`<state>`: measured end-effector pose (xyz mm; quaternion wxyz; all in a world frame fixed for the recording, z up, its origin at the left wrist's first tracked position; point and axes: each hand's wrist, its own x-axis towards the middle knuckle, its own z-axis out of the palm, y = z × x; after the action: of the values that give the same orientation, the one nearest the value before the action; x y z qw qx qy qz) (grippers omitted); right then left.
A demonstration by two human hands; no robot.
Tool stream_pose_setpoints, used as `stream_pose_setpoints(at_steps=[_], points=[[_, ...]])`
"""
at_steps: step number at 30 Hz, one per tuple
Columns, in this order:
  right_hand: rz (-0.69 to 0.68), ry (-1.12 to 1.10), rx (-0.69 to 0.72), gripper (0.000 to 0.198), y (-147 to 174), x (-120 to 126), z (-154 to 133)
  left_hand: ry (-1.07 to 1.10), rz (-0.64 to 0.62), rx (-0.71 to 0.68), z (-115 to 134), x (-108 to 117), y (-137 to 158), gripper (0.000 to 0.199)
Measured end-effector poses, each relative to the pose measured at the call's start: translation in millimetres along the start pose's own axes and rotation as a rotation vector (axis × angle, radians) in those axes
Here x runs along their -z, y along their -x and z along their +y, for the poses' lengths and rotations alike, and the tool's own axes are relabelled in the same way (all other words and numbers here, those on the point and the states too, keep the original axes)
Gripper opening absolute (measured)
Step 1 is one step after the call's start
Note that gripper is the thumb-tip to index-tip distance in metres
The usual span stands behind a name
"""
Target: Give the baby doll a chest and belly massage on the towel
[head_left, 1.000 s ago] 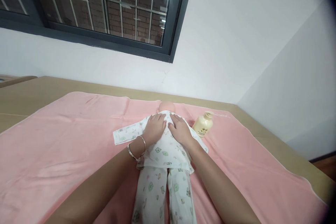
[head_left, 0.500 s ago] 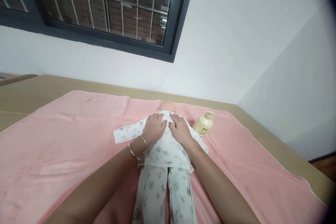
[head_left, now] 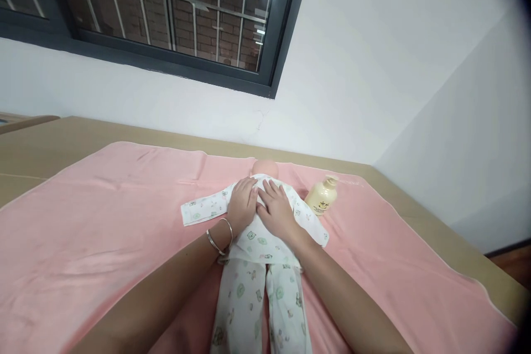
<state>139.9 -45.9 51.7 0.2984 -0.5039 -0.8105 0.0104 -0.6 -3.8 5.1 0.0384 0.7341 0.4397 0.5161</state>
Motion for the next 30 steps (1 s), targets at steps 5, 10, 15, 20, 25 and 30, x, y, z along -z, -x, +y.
stream_pose_setpoints(at_steps=[5,10,15,20,25,30], points=[[0.043,0.0,-0.035,0.044,0,-4,4,0.098,0.013,-0.022,2,4,2,0.038],[0.001,-0.014,-0.074,0.048,-3,-3,10,0.096,-0.002,-0.018,2,4,2,0.038],[0.014,-0.011,-0.096,0.047,-5,4,9,0.072,-0.024,-0.029,1,3,1,0.036],[0.065,0.026,-0.125,0.047,-6,0,13,0.062,-0.056,-0.025,-1,2,-2,0.034],[0.0,0.005,-0.14,0.049,-7,-3,15,-0.01,-0.104,0.004,-2,1,-6,0.028],[-0.033,0.031,-0.115,0.051,-5,1,10,-0.035,-0.137,0.009,2,5,-12,0.03]])
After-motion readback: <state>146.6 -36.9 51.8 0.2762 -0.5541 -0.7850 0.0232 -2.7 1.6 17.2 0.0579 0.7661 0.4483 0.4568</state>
